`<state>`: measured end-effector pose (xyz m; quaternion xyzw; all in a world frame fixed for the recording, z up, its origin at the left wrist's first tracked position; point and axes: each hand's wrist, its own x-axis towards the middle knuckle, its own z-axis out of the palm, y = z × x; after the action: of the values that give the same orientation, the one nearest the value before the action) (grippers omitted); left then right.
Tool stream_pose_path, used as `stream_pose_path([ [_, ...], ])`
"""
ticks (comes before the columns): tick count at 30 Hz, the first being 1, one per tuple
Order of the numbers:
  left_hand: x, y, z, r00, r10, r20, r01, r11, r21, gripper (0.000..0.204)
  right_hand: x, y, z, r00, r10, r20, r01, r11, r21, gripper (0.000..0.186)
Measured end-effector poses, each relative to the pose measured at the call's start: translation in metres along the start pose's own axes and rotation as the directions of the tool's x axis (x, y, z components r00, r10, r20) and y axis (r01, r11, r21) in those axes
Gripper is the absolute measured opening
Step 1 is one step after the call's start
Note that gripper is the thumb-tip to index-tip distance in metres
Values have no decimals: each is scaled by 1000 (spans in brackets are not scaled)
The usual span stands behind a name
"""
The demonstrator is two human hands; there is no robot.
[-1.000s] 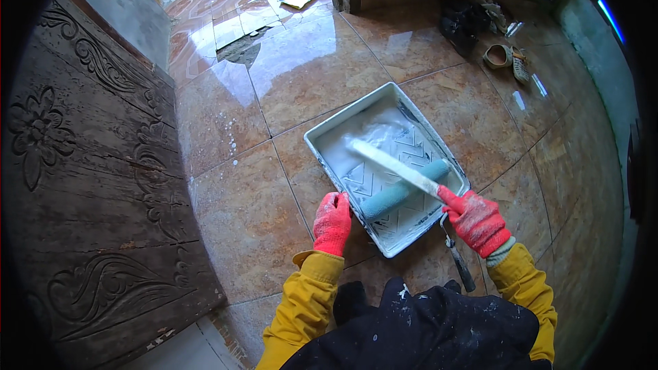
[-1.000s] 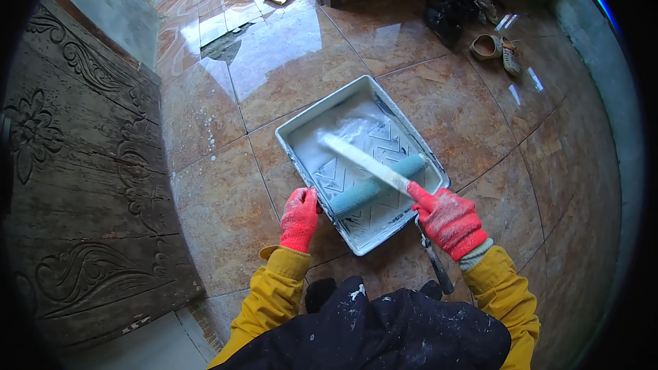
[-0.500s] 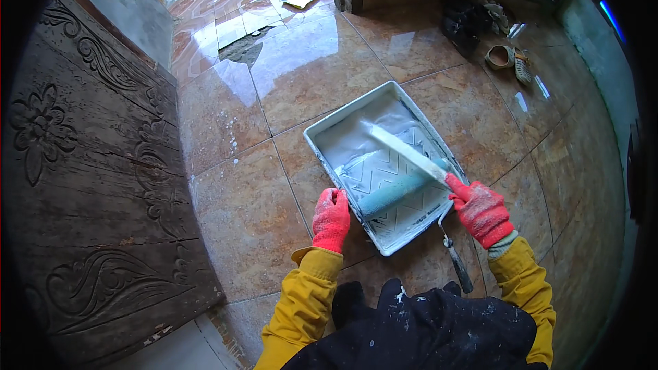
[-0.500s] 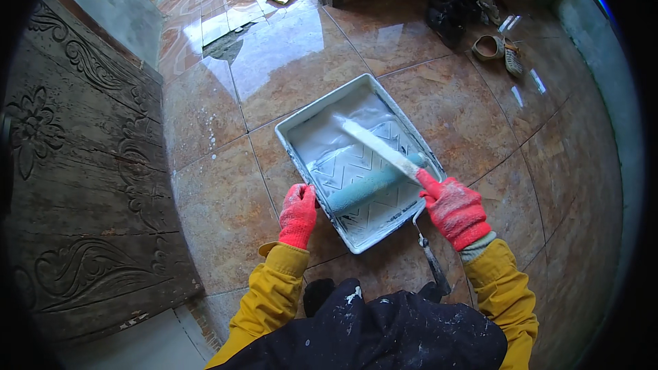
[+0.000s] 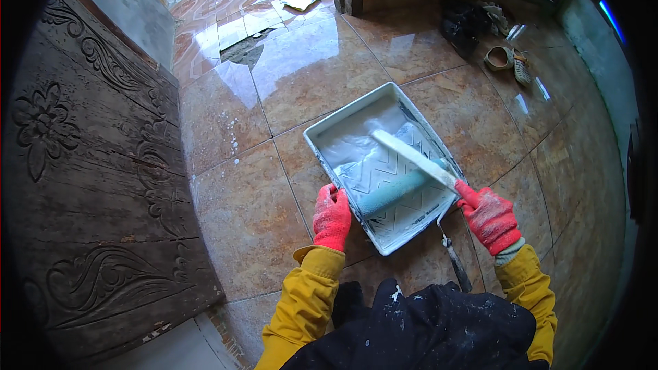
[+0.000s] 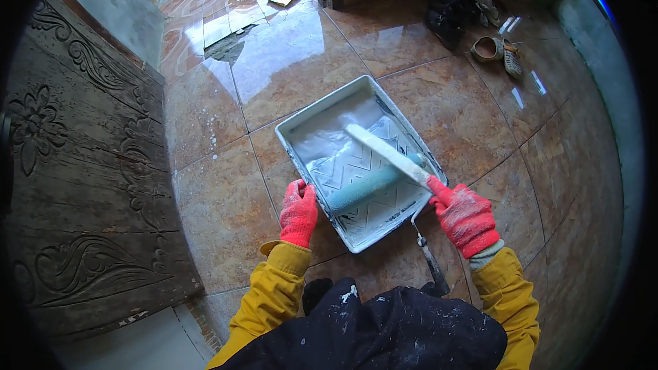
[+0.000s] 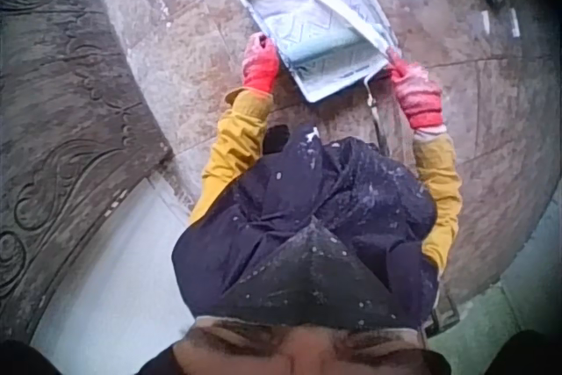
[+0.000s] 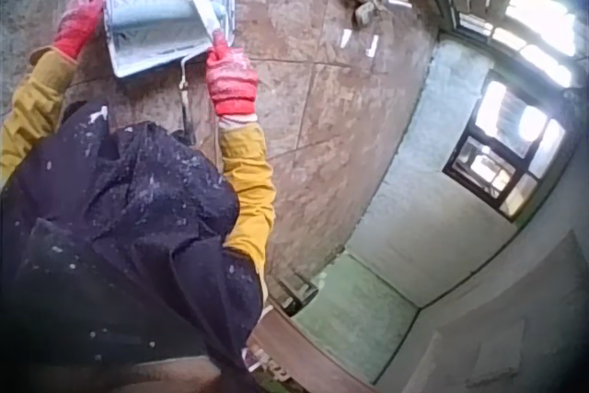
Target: The person stirs a bucket of white paint with a long stick, scrapes excess paint into a paint tray containing a roller, and places a lid on the bucket.
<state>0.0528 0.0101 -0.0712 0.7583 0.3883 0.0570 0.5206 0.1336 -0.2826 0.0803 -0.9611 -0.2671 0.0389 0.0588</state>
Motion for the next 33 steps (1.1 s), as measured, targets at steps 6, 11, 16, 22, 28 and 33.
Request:
stream_pose_path([
  [6, 10, 9, 13, 994, 54, -90, -60, 996, -62, 36, 6, 29, -4, 991, 113, -69, -122, 982, -144, 44],
  [11, 10, -1, 12, 993, 34, -116, -38, 999, -28, 35, 17, 11, 6, 994, 109, -23, -111, 982, -152, 46],
  [16, 14, -12, 13, 990, 71, -120, -79, 994, -69, 36, 10, -13, 12, 998, -3, -64, 4, 1000, 9, 49],
  [22, 12, -7, 11, 991, 85, -105, -95, 991, -98, 38, 5, -37, 11, 994, -102, 45, 97, 990, 105, 47],
  [28, 13, -11, 9, 990, 81, -116, -93, 990, -109, 40, -8, -26, -2, 997, -52, 59, 48, 996, 72, 49],
  [33, 11, -5, 7, 993, 72, -92, -80, 994, -80, 39, 3, -3, -4, 1000, 4, -20, -4, 1000, -7, 47],
])
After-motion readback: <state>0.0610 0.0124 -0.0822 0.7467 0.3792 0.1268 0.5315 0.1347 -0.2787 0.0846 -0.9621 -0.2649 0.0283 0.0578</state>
